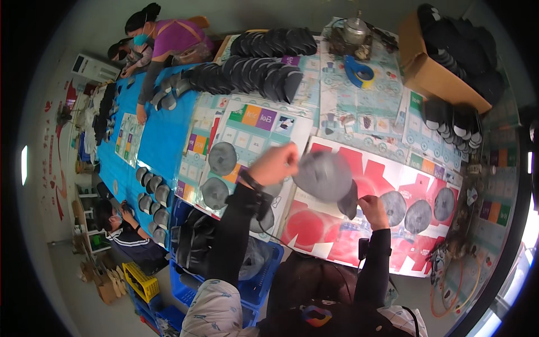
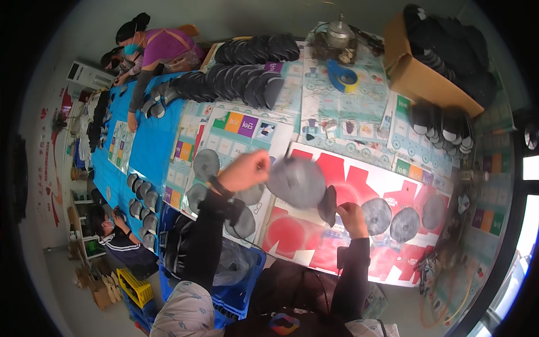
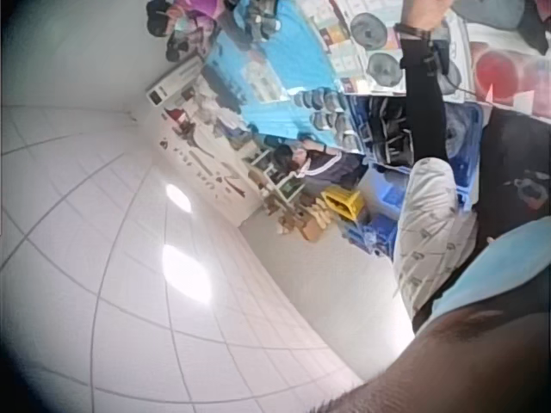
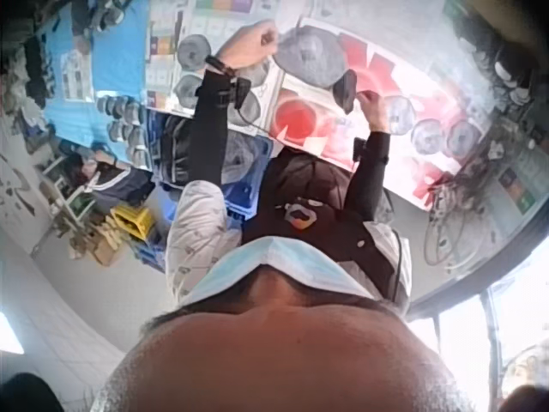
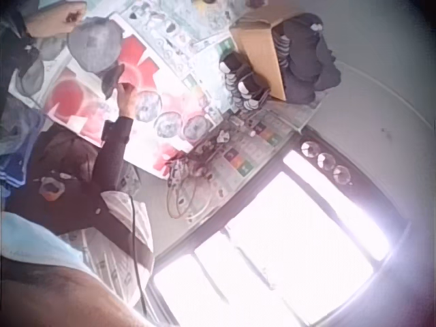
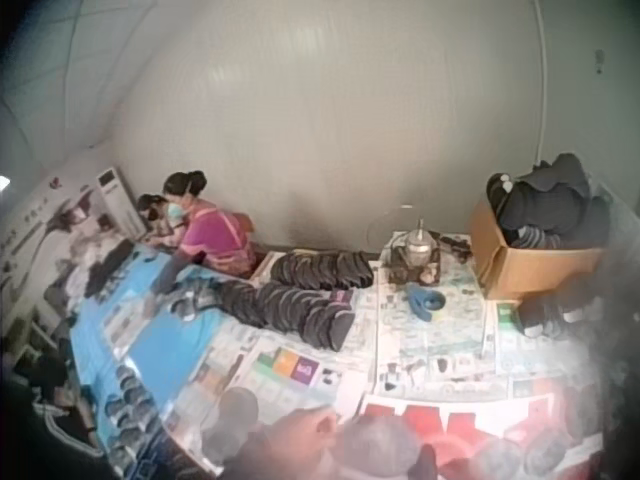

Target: Arranging and processing circular shoe components on a template using an air-powered tool.

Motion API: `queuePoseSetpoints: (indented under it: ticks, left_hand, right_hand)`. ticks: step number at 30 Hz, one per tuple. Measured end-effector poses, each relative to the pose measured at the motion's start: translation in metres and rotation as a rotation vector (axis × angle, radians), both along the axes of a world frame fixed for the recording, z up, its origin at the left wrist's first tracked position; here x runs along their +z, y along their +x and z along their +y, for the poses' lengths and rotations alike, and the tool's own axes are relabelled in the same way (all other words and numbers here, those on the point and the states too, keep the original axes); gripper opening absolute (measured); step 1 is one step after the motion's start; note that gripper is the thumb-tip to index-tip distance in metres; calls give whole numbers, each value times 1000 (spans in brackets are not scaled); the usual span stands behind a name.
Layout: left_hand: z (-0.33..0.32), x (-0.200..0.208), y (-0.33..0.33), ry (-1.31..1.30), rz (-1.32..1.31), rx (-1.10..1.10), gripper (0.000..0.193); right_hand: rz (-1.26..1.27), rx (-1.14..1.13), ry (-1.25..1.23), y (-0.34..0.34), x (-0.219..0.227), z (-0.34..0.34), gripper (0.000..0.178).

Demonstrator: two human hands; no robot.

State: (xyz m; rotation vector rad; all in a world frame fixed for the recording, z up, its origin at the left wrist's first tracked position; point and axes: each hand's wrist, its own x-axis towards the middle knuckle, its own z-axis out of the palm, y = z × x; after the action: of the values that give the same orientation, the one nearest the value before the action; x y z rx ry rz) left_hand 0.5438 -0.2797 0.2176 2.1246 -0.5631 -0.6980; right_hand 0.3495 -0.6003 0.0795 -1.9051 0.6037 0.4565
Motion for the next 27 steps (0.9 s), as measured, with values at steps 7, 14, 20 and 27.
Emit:
queuePoseSetpoints:
  ticks: [7,14,20,27]
  left_hand:
    - [169,-95,113,-355,12,843,20]
    - [307,-267,147,54,-241,1100,16]
    - [269,-266,150,101,-569,1131,9]
    - [284,-261,144,214,-574,1082,14]
  right_hand:
    - [-236,-271,628,103,86,94,27]
    - [-445,-323,916,230,69,235,4]
    - [-431,-486,554,240,-43,239,13]
    - [-363,-407,-8,213,-57,252,24]
